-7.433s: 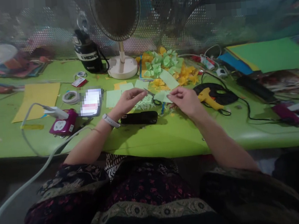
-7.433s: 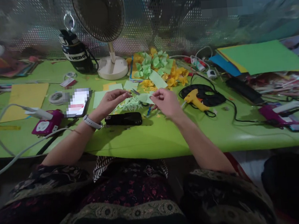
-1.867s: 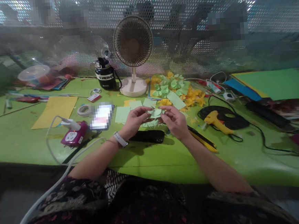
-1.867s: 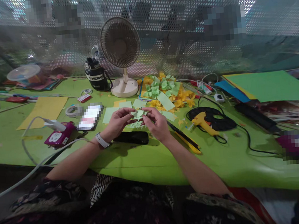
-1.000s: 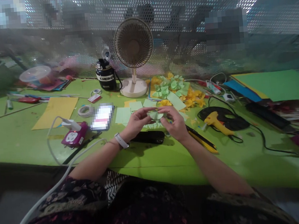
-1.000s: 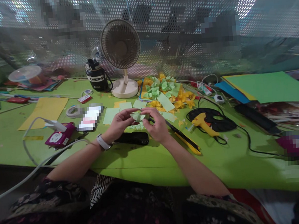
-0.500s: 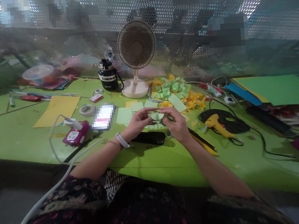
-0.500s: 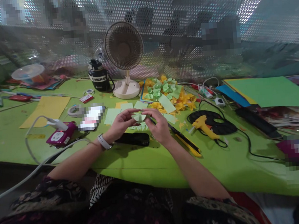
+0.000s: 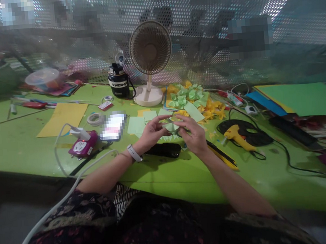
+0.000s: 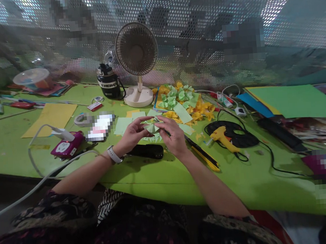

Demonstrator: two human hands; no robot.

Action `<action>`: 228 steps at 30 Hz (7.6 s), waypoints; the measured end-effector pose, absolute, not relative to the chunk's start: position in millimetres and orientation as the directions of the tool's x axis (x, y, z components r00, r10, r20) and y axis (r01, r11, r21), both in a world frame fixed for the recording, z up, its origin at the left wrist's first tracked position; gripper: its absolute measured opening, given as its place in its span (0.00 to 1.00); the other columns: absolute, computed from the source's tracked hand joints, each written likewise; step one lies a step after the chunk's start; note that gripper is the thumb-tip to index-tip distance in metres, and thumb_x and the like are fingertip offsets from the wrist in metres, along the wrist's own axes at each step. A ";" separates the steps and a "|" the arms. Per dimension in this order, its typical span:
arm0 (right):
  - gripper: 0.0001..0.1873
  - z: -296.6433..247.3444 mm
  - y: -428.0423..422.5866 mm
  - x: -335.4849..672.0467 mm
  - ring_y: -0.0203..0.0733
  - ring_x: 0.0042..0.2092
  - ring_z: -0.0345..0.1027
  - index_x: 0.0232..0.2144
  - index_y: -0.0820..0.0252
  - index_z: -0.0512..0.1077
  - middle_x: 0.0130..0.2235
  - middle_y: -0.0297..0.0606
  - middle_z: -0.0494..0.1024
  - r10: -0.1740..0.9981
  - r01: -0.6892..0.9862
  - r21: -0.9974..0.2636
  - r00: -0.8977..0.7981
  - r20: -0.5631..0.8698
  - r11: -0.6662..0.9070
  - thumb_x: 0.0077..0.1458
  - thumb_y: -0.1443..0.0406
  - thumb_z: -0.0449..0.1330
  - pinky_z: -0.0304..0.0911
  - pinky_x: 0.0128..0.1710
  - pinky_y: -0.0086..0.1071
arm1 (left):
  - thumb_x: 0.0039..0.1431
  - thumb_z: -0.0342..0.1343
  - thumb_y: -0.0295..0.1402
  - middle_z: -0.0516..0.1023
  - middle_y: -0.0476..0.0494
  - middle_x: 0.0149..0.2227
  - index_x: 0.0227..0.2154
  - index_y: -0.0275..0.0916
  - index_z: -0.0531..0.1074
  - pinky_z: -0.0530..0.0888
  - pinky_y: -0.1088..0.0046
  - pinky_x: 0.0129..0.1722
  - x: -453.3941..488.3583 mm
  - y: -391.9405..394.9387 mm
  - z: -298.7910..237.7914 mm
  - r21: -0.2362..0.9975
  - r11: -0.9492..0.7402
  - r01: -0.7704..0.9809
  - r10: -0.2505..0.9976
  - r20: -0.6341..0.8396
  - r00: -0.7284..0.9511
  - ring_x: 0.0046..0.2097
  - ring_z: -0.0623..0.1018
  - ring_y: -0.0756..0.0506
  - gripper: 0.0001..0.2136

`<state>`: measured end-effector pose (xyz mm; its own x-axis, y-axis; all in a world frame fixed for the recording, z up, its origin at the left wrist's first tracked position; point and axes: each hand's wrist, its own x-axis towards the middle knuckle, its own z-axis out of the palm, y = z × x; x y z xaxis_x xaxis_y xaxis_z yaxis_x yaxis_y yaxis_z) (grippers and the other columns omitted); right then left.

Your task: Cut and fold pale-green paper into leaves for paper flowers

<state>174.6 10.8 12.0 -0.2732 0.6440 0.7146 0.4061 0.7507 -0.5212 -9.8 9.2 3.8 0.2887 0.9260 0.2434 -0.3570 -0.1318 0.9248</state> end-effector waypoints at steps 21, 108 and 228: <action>0.18 11.2 10.3 174.7 0.54 0.60 0.66 0.49 0.50 0.75 0.57 0.41 0.75 0.460 0.496 -0.243 -0.380 0.802 0.834 0.56 0.66 0.60 0.65 0.57 0.56 | 0.53 0.63 0.30 0.78 0.50 0.31 0.55 0.38 0.67 0.78 0.69 0.44 -7.6 5.4 7.3 0.897 -0.140 -0.419 0.927 0.267 0.262 0.34 0.78 0.52 0.25; 0.16 15.4 10.4 175.9 0.48 0.44 0.73 0.44 0.59 0.77 0.44 0.46 0.79 0.755 0.561 -0.535 -0.287 0.590 0.632 0.56 0.58 0.60 0.70 0.44 0.43 | 0.66 0.51 0.33 0.83 0.39 0.42 0.45 0.38 0.76 0.79 0.70 0.42 -23.6 18.1 -2.4 0.343 -0.782 0.521 0.552 0.769 0.322 0.42 0.83 0.46 0.11; 0.10 18.6 14.3 181.1 0.47 0.41 0.75 0.36 0.57 0.76 0.38 0.42 0.82 0.721 0.607 -0.475 -0.251 0.647 0.637 0.61 0.62 0.55 0.66 0.50 0.45 | 0.51 0.65 0.35 0.82 0.40 0.39 0.40 0.36 0.79 0.76 0.68 0.44 -20.5 17.5 7.0 0.962 -0.210 -0.173 0.948 0.243 0.204 0.39 0.79 0.47 0.14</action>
